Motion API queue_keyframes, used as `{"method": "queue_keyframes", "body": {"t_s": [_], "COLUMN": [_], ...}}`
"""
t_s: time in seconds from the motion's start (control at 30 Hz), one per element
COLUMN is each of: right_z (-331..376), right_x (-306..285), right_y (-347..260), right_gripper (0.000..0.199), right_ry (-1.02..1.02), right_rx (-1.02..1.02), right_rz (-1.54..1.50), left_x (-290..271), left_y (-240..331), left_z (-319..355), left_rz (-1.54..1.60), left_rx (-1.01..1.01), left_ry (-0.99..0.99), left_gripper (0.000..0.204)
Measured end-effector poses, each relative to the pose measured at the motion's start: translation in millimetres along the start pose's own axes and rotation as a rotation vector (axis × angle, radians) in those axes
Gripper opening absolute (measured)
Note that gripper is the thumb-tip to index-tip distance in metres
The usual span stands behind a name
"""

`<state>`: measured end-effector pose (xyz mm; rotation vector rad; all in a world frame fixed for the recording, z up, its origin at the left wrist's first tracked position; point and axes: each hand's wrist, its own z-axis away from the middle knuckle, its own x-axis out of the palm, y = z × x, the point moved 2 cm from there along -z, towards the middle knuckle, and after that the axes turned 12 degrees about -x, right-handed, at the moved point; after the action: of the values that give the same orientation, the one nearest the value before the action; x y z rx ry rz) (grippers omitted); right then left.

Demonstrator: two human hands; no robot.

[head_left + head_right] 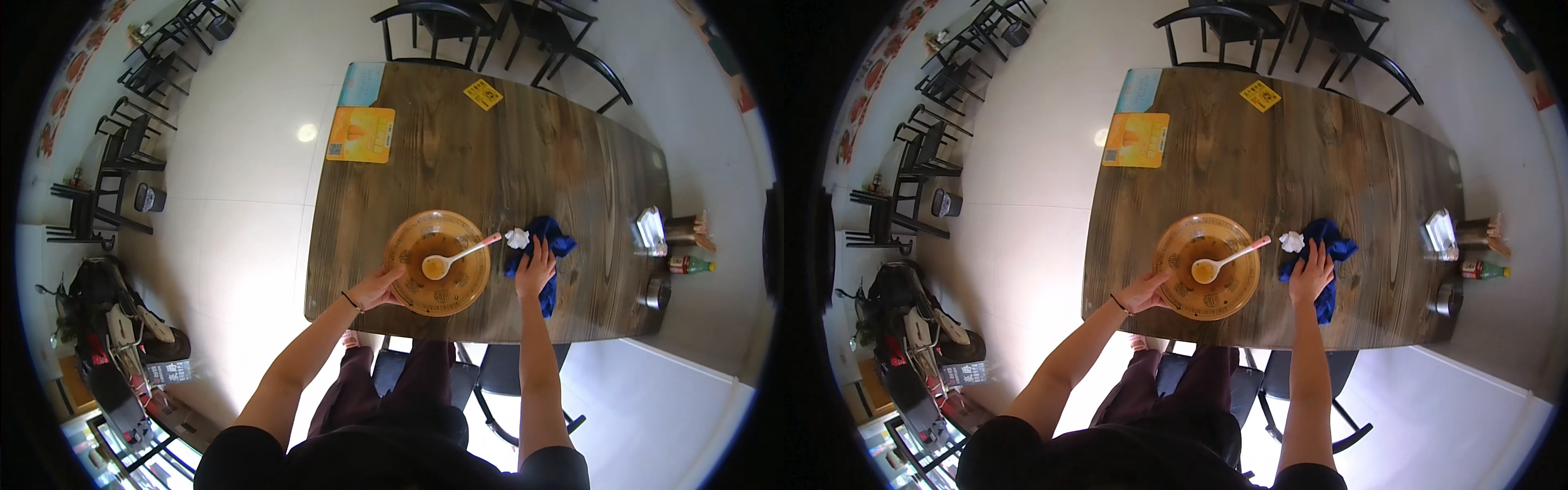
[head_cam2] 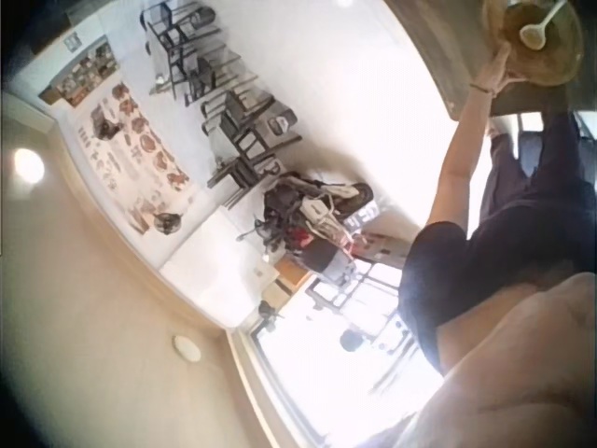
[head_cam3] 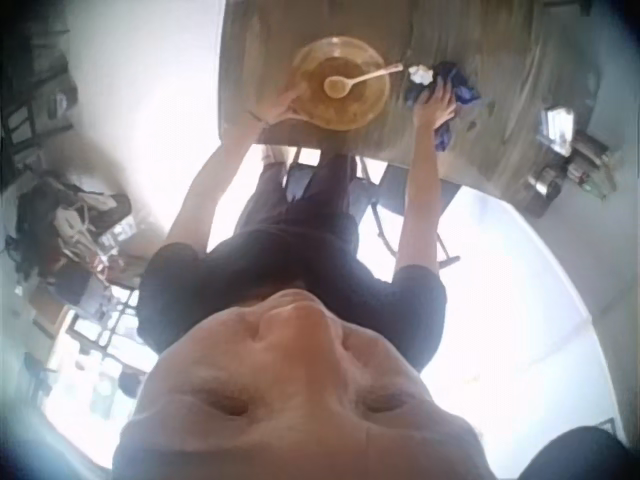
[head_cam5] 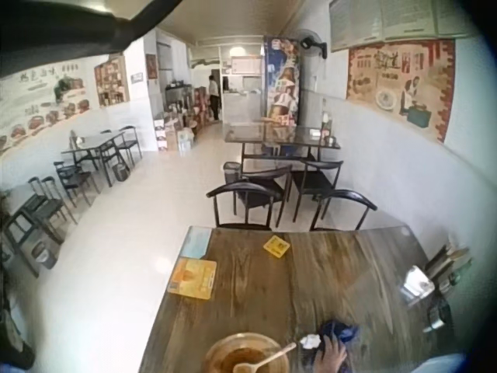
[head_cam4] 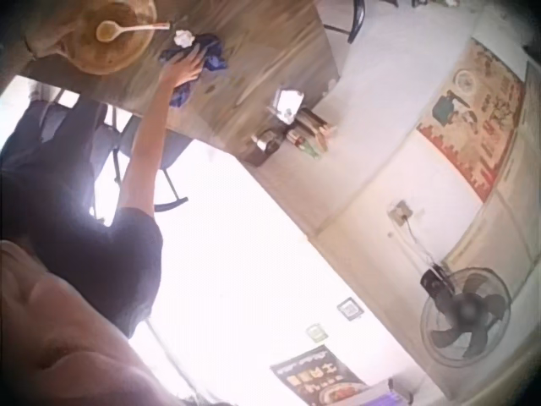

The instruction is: The person scoops rice into a container, then walks to a dining area and wipes multiple tables with a blue cloth. They move a bowl and a small metal container while cleaning, then return to the kitchen area.

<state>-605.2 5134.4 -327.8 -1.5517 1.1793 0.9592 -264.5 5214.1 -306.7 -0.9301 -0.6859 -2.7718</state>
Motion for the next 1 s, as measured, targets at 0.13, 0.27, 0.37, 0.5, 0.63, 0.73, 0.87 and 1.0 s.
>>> {"method": "queue_keyframes", "body": {"t_s": [0.13,0.27,0.37,0.5,0.63,0.73,0.87,1.0], "right_z": [-0.2,-4.3,-6.8,-12.0,-23.0,-35.3,-54.2,-71.7], "right_x": [2.2,5.6,12.6,21.1,34.9,48.0,66.0,83.1], "right_y": [-16.4,-38.4,-54.3,-81.2,-119.9,-162.3,-220.4,-273.9], "right_gripper": [0.050,0.050,0.050,0.051,0.049,0.048,0.046,0.046], "right_ry": [-0.002,-0.036,-0.034,-0.039,-0.047,-0.054,-0.071,-0.064], "right_rx": [-0.078,-0.060,-0.084,-0.120,-0.210,-0.282,-0.350,-0.404], "right_rz": [-0.019,-0.028,-0.015,0.006,0.024,0.021,0.004,-0.009], "left_x": [-7.9,-5.9,-22.2,-36.8,-64.6,-96.4,-136.0,-167.8], "left_y": [-10.8,-13.2,-22.1,-20.0,-24.6,-35.6,-49.2,-64.8], "left_z": [-11.0,-4.1,2.2,34.3,78.5,115.5,170.7,218.0], "left_rz": [0.077,0.119,0.167,0.258,0.351,0.434,0.464,0.518], "left_rx": [0.056,0.112,0.170,0.244,0.373,0.482,0.617,0.718], "left_ry": [0.083,0.119,0.105,0.126,0.178,0.252,0.371,0.465], "left_gripper": [0.056,0.051,0.047,0.047,0.047,0.047,0.048,0.047]}}
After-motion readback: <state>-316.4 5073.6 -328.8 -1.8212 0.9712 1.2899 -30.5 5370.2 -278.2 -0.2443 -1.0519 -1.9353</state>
